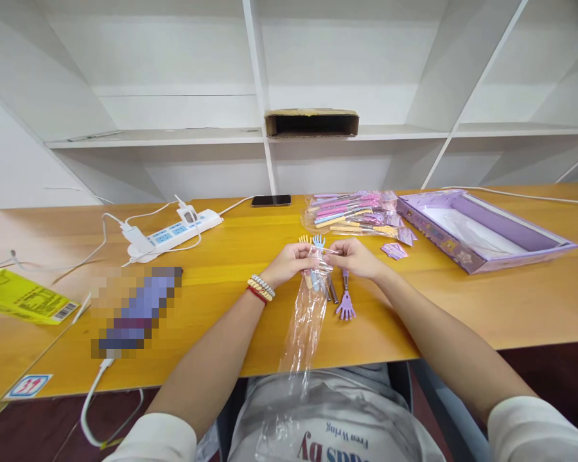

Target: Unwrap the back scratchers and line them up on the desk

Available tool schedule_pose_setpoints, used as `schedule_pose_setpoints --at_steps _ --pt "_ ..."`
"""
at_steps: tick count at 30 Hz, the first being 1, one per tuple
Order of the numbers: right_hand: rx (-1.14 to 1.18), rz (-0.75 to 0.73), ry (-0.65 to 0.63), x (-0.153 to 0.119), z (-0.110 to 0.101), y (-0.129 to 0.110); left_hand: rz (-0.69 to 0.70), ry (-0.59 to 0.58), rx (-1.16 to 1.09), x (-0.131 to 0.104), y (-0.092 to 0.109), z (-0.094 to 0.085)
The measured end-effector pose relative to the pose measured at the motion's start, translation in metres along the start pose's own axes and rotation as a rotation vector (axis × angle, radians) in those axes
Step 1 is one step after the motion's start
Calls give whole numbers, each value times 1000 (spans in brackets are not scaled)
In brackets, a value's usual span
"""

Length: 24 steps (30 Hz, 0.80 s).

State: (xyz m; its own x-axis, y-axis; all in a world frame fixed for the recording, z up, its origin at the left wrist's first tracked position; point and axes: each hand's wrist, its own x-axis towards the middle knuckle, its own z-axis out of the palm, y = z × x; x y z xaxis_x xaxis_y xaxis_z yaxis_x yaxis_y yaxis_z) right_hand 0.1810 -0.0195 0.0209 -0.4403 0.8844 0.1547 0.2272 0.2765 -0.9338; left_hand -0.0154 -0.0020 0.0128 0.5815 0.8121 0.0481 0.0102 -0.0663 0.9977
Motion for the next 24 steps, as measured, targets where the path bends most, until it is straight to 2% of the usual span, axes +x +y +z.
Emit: schedule_pose_setpoints --at_steps 8,12,19,21,24 --pt "19 -11 -68 2 3 5 52 15 135 1 0 1" --pt "-39 -15 -101 1 1 2 48 39 119 1 2 2" --pt "58 44 -126 2 -1 3 73 40 127 0 3 3" --pt "111 40 -53 3 -6 4 49 68 75 1 3 2" --pt "241 -32 218 3 -28 2 44 180 -73 3 2 -2"
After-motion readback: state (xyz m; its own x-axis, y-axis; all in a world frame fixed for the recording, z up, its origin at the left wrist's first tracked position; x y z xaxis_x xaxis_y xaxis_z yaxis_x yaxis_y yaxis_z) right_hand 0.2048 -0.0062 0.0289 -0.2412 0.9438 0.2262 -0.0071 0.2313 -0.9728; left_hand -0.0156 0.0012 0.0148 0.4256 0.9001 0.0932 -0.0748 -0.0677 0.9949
